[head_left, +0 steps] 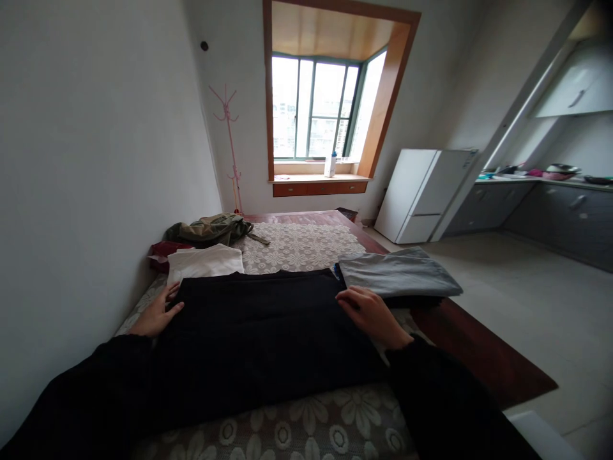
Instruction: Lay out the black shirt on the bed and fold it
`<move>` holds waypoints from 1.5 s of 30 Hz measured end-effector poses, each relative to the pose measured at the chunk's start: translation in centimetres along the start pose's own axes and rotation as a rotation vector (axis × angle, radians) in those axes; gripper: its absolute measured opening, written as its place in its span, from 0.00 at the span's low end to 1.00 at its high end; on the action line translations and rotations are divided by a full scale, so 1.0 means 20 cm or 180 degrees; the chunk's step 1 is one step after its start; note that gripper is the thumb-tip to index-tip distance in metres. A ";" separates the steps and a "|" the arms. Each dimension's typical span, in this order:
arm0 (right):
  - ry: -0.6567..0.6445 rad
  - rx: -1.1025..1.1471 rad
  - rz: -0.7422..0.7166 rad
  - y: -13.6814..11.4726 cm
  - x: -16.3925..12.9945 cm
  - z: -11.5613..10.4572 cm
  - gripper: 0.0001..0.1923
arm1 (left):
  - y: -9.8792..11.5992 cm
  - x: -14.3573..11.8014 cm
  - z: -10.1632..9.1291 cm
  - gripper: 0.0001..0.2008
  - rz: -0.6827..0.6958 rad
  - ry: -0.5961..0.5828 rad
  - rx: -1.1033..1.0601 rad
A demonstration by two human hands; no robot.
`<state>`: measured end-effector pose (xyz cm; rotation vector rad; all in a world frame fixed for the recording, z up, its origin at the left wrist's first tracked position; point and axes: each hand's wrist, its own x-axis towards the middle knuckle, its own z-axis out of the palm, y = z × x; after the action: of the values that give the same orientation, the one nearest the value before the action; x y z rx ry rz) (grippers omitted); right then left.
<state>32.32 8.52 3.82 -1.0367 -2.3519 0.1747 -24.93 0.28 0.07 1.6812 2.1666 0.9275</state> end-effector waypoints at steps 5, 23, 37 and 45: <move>-0.0241 0.0448 0.0660 0.05 -0.50 -0.01 0.10 | 0.06 -0.49 -0.10 0.33 0.0139 -0.0179 0.0551; -0.0455 0.0808 0.0594 0.03 -0.75 -0.03 0.13 | 0.24 -1.14 -0.17 0.22 -0.1276 0.0354 0.0523; -0.0432 0.0819 0.0475 0.07 -0.81 -0.05 0.16 | 0.15 -1.23 -0.23 0.17 -0.0445 0.0112 0.0481; -0.0271 0.0661 0.0367 0.06 -0.79 -0.07 0.10 | 0.11 -1.25 -0.20 0.15 0.0266 0.0266 0.0963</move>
<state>42.43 -2.04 -2.38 -1.0803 -2.2909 0.5048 -17.82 -24.20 -0.11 1.9122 2.4083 0.7303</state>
